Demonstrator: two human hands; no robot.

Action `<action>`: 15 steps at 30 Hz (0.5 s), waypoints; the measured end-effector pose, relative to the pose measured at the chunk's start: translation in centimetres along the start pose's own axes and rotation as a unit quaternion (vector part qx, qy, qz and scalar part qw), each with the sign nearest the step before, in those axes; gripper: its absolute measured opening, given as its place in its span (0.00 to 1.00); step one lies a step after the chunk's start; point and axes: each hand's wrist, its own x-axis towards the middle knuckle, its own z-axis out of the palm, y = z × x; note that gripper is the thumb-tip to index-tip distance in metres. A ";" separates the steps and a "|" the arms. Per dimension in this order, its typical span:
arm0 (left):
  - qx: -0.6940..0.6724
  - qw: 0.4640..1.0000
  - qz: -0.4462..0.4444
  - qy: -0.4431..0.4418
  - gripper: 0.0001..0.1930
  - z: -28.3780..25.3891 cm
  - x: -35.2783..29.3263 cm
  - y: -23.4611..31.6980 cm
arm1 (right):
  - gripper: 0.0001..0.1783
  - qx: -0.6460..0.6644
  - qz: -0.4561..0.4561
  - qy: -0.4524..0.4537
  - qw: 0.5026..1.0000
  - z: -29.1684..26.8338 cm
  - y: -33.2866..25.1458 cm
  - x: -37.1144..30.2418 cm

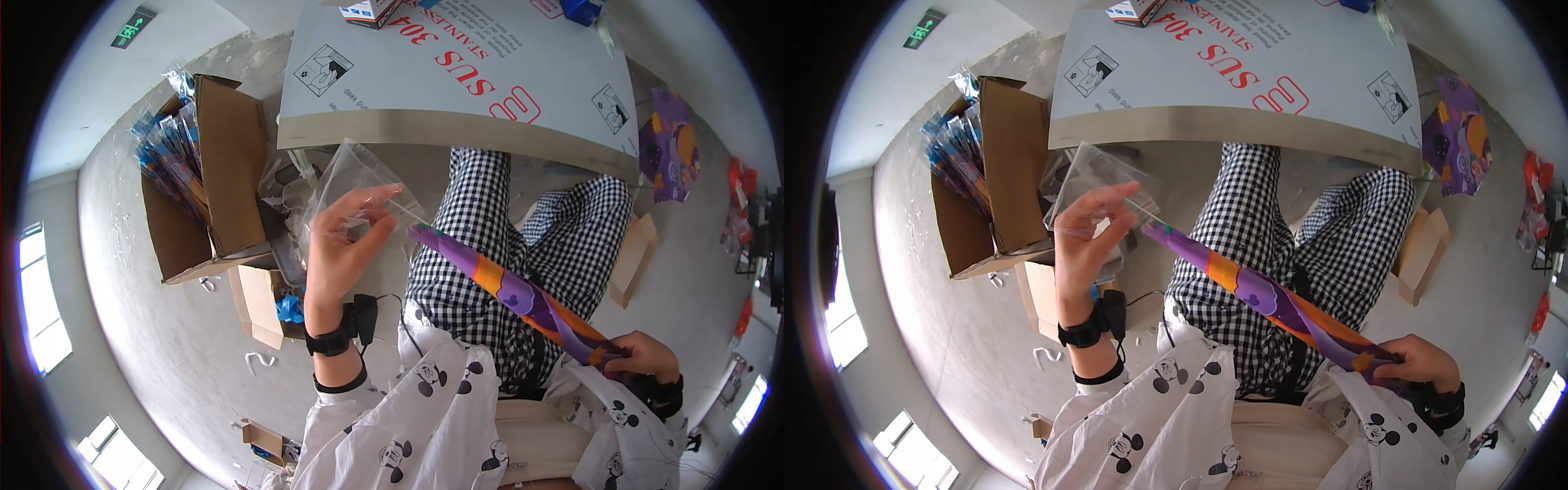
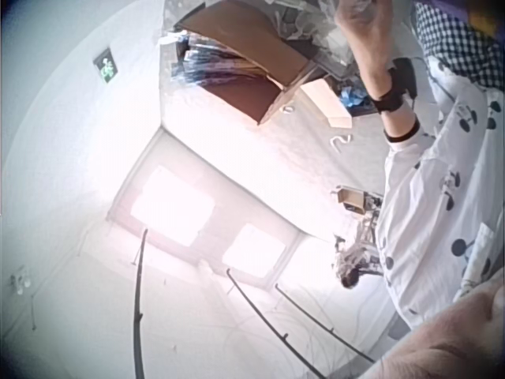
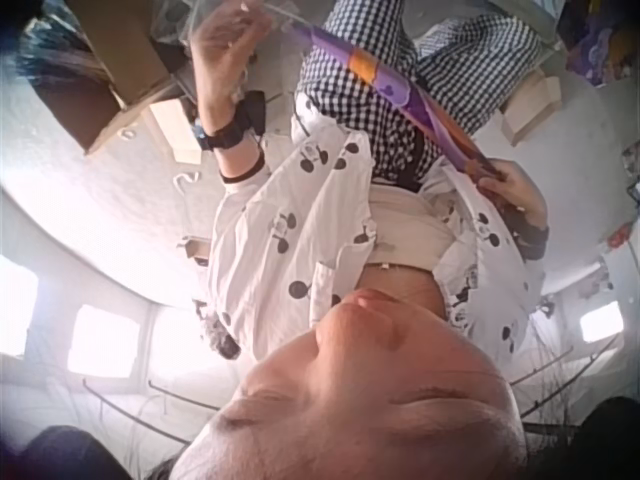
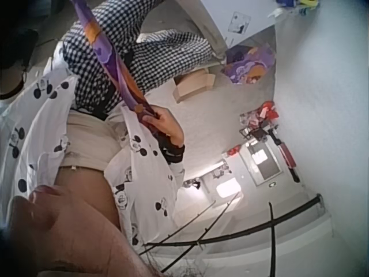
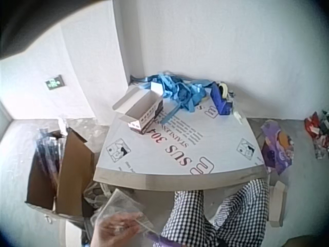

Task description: The person is assembling and packaging small toy kites.

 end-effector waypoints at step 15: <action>-0.255 0.962 -0.097 -0.027 0.10 3.7 -0.5 -0.8 | 0.23 0.025 -0.012 0.022 0.999 0.7 -0.8 1.6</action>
